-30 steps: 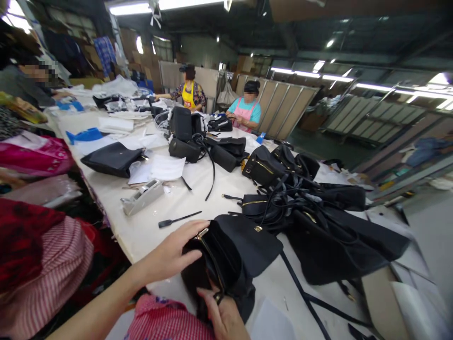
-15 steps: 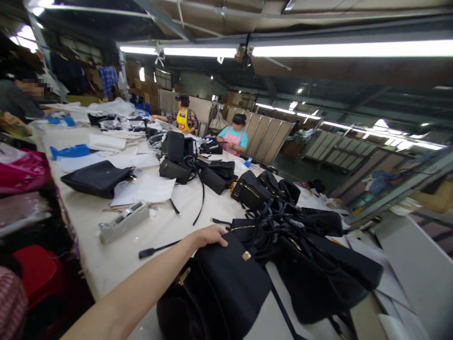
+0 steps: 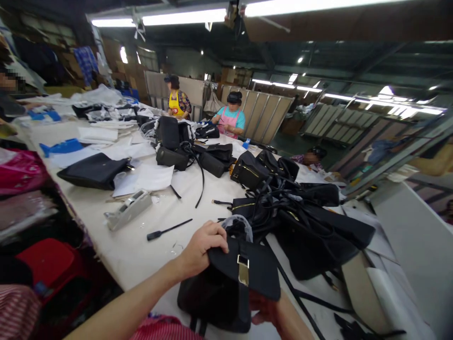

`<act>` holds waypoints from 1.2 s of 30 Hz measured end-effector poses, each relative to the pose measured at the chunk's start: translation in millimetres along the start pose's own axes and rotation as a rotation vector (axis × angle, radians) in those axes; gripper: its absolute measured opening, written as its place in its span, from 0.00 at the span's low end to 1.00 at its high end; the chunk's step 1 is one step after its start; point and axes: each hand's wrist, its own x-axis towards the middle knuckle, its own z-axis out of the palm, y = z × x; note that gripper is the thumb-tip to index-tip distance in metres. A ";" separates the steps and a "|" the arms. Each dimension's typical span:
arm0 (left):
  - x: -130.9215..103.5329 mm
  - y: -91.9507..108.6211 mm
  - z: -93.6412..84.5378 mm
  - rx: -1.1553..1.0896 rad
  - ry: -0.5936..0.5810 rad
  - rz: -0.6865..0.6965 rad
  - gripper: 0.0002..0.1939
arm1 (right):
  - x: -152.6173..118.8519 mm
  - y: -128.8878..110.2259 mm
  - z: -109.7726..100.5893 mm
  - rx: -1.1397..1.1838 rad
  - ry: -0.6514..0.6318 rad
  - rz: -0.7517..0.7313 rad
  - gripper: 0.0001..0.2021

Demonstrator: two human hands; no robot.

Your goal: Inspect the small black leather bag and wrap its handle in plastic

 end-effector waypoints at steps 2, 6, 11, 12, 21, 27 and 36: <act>-3.6 1.0 -0.1 0.019 -0.018 0.012 0.12 | -20.8 8.6 7.5 0.165 -0.097 0.016 0.23; -4.6 4.6 -4.2 0.086 -0.100 0.035 0.12 | -39.3 11.3 24.5 0.521 -0.146 -0.115 0.26; -5.3 20.2 -32.4 0.235 -0.391 -0.030 0.22 | -24.8 -0.2 44.9 0.646 -0.062 0.010 0.20; -6.3 26.6 -39.2 0.252 -0.413 -0.060 0.24 | -21.8 -1.0 48.8 0.662 -0.078 0.022 0.22; -20.7 67.4 3.9 0.481 -0.306 -0.645 0.27 | -19.0 13.5 76.0 0.662 -0.052 -0.055 0.23; -17.4 46.7 20.4 0.380 -0.308 -0.714 0.23 | -18.9 20.4 75.1 0.680 -0.073 -0.023 0.22; -20.5 35.7 5.3 -0.252 -0.306 -0.825 0.18 | -20.8 19.6 77.0 0.723 -0.081 -0.003 0.21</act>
